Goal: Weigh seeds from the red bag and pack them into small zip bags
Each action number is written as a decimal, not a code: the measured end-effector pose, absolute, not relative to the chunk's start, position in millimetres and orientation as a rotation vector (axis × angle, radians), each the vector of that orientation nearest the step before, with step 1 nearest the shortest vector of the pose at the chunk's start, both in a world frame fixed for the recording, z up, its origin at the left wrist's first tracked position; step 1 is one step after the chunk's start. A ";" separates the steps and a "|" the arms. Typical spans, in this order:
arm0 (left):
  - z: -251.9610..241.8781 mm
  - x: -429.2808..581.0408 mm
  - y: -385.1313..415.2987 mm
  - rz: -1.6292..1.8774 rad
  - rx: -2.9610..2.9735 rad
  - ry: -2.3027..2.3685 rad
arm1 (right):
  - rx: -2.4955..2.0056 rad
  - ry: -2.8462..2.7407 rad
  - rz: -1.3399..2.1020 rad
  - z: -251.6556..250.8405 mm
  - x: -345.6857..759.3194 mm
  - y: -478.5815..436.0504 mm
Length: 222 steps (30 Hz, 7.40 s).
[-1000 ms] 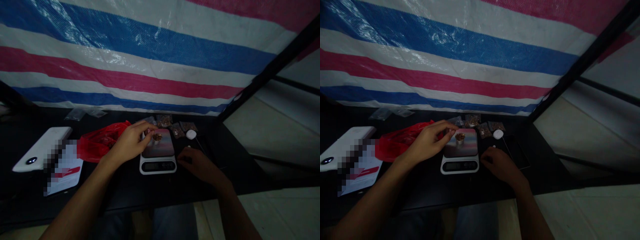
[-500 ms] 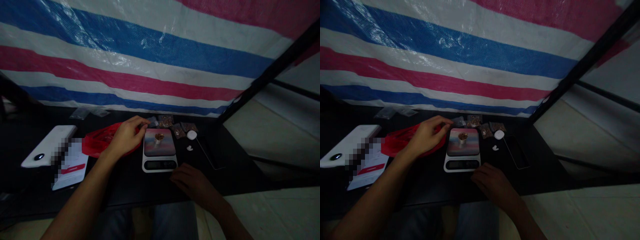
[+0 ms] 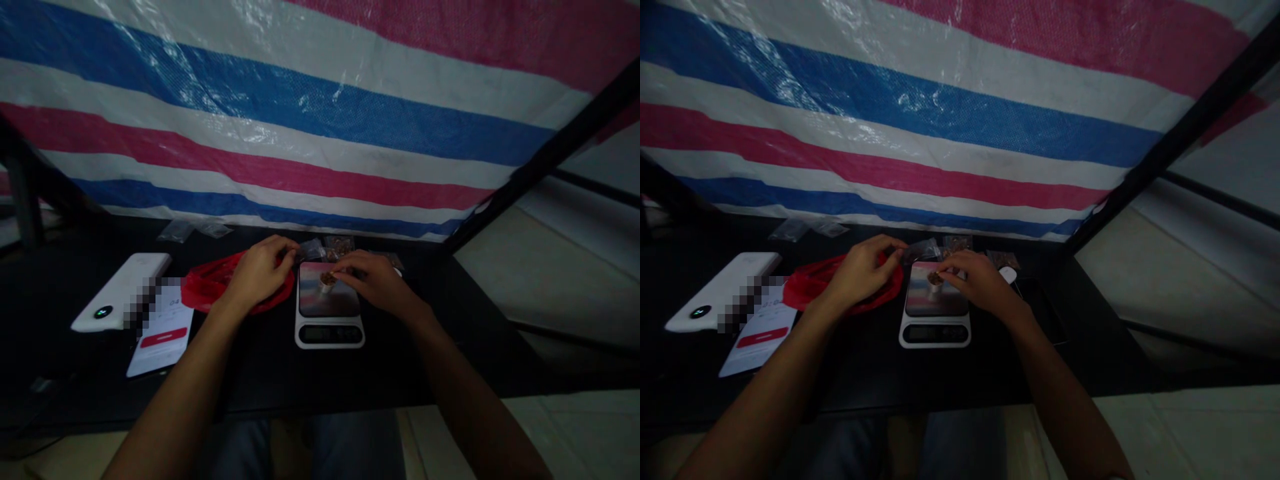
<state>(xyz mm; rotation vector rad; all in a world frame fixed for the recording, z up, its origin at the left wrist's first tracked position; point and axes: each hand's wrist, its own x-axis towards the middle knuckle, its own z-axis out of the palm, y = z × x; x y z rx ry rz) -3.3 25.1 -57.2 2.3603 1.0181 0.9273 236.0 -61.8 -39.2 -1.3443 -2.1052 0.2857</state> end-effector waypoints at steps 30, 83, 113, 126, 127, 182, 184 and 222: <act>-58.3 59.8 100.7 0.142 2.469 0.849 | -1.382 -1.735 0.391 -84.7 265.7 -42.1; -79.7 7.1 21.4 0.866 2.050 0.516 | -1.224 -1.991 0.424 -44.5 221.7 -37.6; -76.6 6.5 37.8 1.688 1.736 0.759 | -1.445 -1.862 0.625 -55.4 256.5 -40.3; -72.3 -15.3 55.3 2.021 1.429 1.105 | -1.748 -2.443 0.990 -44.9 194.2 78.5; -72.9 -15.4 55.4 2.028 1.449 1.118 | -1.788 -2.452 1.015 -43.8 192.6 80.0; -92.2 -1.9 55.0 1.386 1.654 0.806 | -1.123 -2.032 0.626 -2.9 193.4 66.2; -93.5 1.2 52.7 1.315 1.641 0.738 | -1.086 -2.108 0.636 6.0 189.8 53.8; -59.3 1.9 33.6 1.295 1.445 0.852 | -1.269 -2.030 0.522 -15.7 200.8 0.5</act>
